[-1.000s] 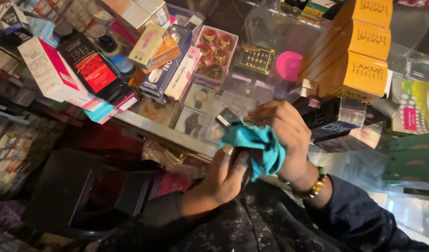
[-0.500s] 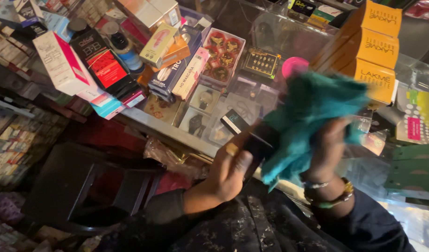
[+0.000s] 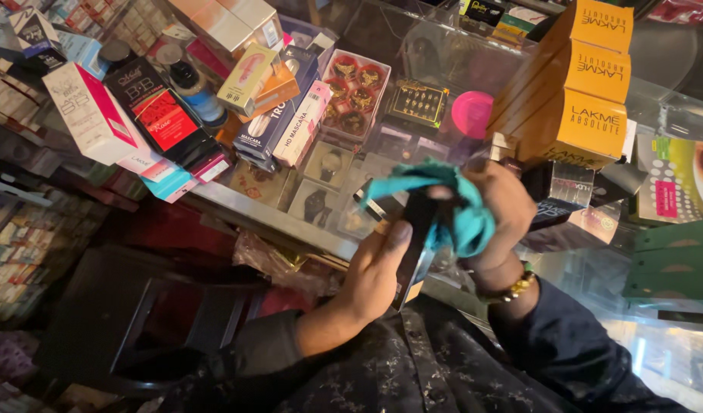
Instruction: The person wipes the surfaces of various small cosmetic boxes using a teal cloth. They pick up each box, wipe it thoroughly, and place it back on the glass counter among other products.
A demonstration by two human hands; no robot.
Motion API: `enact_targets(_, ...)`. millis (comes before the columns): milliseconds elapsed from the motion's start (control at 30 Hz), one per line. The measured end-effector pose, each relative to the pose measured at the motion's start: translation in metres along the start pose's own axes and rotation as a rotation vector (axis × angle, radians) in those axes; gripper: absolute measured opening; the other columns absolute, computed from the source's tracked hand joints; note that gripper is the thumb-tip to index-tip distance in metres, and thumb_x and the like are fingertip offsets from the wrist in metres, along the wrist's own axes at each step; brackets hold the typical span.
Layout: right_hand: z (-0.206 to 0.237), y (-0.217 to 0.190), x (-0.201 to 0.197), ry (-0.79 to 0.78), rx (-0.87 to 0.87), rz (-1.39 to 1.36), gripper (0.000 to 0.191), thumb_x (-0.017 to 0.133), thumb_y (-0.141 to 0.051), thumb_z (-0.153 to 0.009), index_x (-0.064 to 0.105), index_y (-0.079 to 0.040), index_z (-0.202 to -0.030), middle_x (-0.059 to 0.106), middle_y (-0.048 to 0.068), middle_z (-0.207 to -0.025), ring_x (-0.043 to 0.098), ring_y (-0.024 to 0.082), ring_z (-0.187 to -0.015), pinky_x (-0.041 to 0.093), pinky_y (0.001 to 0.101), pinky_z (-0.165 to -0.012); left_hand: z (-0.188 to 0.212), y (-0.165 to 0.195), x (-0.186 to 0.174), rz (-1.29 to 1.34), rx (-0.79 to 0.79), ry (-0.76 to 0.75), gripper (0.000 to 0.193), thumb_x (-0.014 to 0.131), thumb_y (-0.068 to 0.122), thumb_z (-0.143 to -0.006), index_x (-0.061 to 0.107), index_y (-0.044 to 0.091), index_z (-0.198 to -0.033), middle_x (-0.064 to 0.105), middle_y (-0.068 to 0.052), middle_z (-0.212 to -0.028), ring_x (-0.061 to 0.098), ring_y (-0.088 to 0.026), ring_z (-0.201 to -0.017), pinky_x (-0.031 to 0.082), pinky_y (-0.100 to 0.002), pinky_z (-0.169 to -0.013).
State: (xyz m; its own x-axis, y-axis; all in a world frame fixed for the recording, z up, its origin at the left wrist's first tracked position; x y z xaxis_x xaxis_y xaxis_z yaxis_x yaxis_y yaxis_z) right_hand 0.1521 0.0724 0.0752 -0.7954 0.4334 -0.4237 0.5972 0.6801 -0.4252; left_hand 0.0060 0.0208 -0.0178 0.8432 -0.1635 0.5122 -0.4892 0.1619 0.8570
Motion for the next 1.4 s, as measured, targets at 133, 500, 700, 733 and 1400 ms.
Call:
enact_targets(133, 0.012, 0.037, -0.01, 0.334, 0.665, -0.377, 0.037, 0.065, -0.035, -0.112, 0.07, 0.001, -0.105, 0.071, 0.007, -0.094, 0.065, 0.016, -0.08, 0.053, 0.0301, -0.072, -0.007, 0.016, -0.009, -0.068, -0.014, 0.136, 0.046, 0.041, 0.04, -0.111, 0.064, 0.0, -0.114, 0.067, -0.005, -0.094, 0.065, -0.014, -0.082, 0.057, -0.032, -0.072)
enact_targets(500, 0.031, -0.059, 0.017, -0.459, 0.053, -0.228, 0.058, 0.063, -0.011, -0.096, 0.049, -0.006, -0.153, 0.034, 0.023, -0.167, 0.031, 0.043, -0.159, 0.03, 0.0515, -0.128, -0.019, -0.007, -0.038, -0.645, 0.532, 0.136, 0.053, 0.046, 0.04, -0.113, 0.046, 0.0, -0.148, 0.057, -0.017, -0.145, 0.056, -0.025, -0.134, 0.045, -0.038, -0.113)
enact_targets(700, 0.046, -0.048, 0.007, -0.544, 0.045, -0.319, 0.064, 0.07, -0.005, -0.088, 0.051, -0.006, -0.15, 0.034, 0.025, -0.166, 0.028, 0.044, -0.158, 0.027, 0.0512, -0.127, -0.039, -0.039, -0.051, 0.278, 0.168, 0.215, 0.06, 0.044, 0.039, -0.116, 0.037, -0.015, -0.142, 0.045, -0.022, -0.127, 0.046, -0.034, -0.117, 0.041, -0.045, -0.104)
enact_targets(733, 0.039, -0.043, 0.008, -0.499, 0.06, -0.318, 0.063, 0.069, -0.005, -0.089, 0.051, -0.006, -0.15, 0.032, 0.026, -0.166, 0.027, 0.044, -0.157, 0.025, 0.0512, -0.128, -0.031, -0.029, -0.037, -0.029, 0.374, 0.123, 0.057, 0.041, 0.04, -0.115, 0.039, -0.008, -0.147, 0.048, -0.018, -0.138, 0.05, -0.03, -0.127, 0.043, -0.04, -0.11)
enact_targets(1400, 0.025, -0.039, 0.001, -0.213, 0.343, -0.061, 0.051, 0.061, -0.011, -0.095, 0.057, -0.009, -0.145, 0.034, 0.024, -0.168, 0.03, 0.045, -0.161, 0.027, 0.0533, -0.129, -0.016, -0.035, 0.001, 0.323, -0.168, -0.169, 0.046, 0.047, 0.037, -0.112, 0.051, 0.002, -0.143, 0.058, -0.004, -0.129, 0.056, -0.013, -0.118, 0.048, -0.032, -0.102)
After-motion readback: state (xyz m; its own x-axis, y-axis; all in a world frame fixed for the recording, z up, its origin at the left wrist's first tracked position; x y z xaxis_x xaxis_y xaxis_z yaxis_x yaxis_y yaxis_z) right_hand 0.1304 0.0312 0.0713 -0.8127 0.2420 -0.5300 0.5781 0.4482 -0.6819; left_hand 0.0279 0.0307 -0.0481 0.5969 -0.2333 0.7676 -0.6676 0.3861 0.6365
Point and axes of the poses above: each hand's wrist, its own z-axis away from the middle knuckle, its own x-axis out of the palm, y = z × x, the point moved 4 cm from there along -z, towards the middle knuckle
